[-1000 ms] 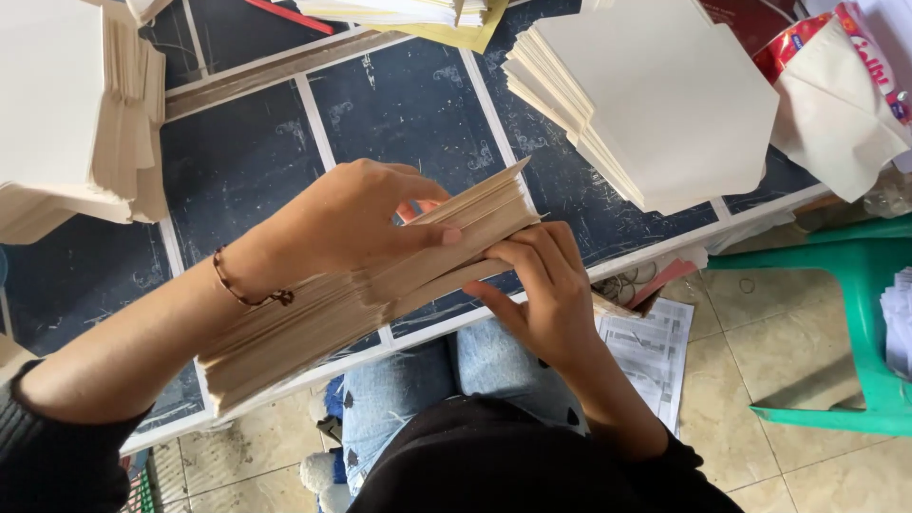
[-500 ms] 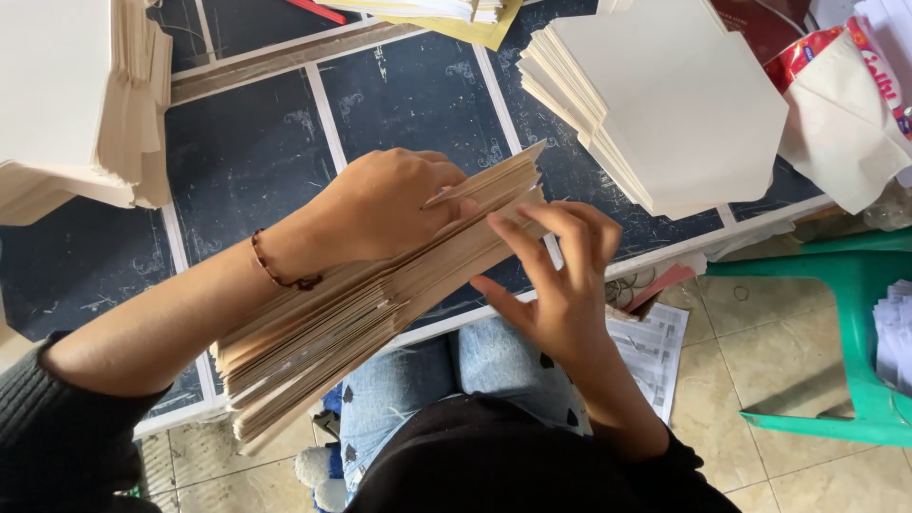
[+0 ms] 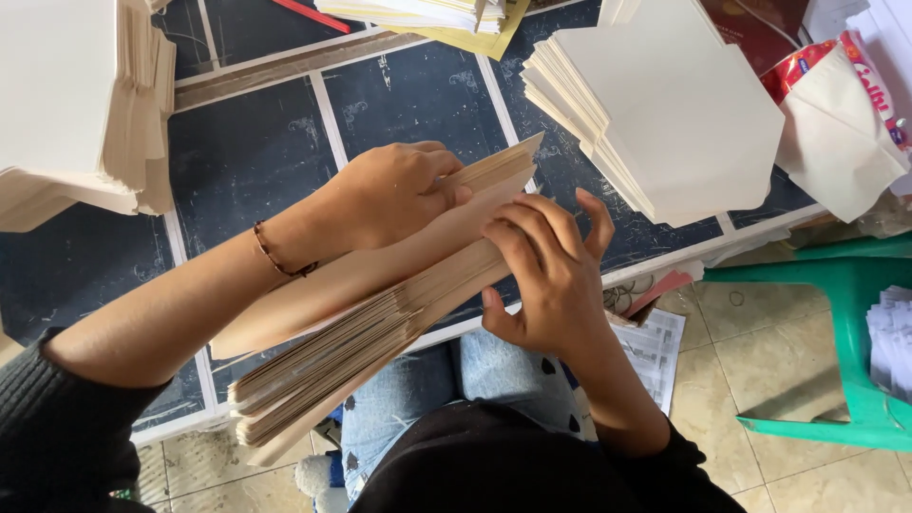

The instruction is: The person aligns the edges of a thick stack of book pages and inserts a white cover sheet into the spine. They then smooth the cover and the stack of pages on the table.

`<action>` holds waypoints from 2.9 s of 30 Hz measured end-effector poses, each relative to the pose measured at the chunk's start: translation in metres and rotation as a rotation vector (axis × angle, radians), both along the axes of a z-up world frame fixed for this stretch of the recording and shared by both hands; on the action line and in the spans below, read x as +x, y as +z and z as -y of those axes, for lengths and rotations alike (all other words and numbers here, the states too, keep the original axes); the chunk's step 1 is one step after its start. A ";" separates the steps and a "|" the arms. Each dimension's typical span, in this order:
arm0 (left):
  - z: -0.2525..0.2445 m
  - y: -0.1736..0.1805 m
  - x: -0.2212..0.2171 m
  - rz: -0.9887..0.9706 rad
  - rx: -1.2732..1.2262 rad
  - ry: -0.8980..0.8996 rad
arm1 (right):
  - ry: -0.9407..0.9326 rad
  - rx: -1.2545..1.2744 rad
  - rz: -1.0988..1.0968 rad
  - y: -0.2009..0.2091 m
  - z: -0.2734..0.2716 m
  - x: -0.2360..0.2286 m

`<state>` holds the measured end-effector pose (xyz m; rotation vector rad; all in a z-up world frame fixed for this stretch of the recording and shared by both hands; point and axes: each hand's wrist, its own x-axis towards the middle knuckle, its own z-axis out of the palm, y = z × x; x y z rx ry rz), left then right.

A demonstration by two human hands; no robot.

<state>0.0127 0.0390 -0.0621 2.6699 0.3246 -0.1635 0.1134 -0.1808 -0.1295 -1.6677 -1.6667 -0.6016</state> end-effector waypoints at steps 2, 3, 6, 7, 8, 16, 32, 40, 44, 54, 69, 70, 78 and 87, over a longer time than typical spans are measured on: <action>-0.001 0.000 -0.002 0.016 -0.023 0.010 | 0.025 0.004 -0.031 -0.008 0.000 0.002; -0.002 0.000 -0.003 0.030 -0.044 0.020 | 0.048 0.011 -0.063 -0.012 0.001 0.003; 0.008 0.020 -0.010 0.044 -0.165 0.026 | 0.028 -0.009 -0.056 -0.011 0.001 0.002; 0.010 0.018 -0.010 0.042 -0.167 0.026 | 0.028 -0.010 -0.059 -0.008 0.002 0.001; 0.011 0.016 -0.010 0.060 -0.143 0.037 | 0.025 -0.015 -0.057 -0.006 0.002 0.000; 0.007 0.008 -0.008 0.102 0.057 -0.047 | 0.024 -0.033 -0.084 -0.006 0.002 0.000; 0.002 -0.003 -0.003 0.060 -0.150 0.097 | 0.029 -0.028 -0.074 -0.003 0.001 0.000; -0.003 -0.008 0.001 -0.018 -0.223 0.106 | 0.004 -0.065 -0.075 0.003 -0.001 0.000; -0.001 -0.002 0.001 -0.050 -0.293 0.137 | -0.009 -0.075 -0.043 0.004 -0.003 0.001; -0.011 -0.007 0.004 -0.099 -0.357 0.097 | -0.017 -0.040 -0.021 0.004 -0.006 0.002; 0.008 -0.001 -0.002 0.247 0.207 -0.196 | -0.009 -0.023 -0.084 0.009 0.000 -0.006; 0.009 -0.001 -0.002 0.250 0.208 -0.197 | -0.010 -0.022 -0.081 0.010 0.000 -0.007; 0.020 0.038 -0.009 0.014 0.096 -0.179 | 0.005 0.042 -0.179 0.001 0.000 -0.010; 0.059 -0.001 -0.076 0.181 0.519 -0.151 | 0.638 0.072 -1.208 -0.080 -0.006 0.017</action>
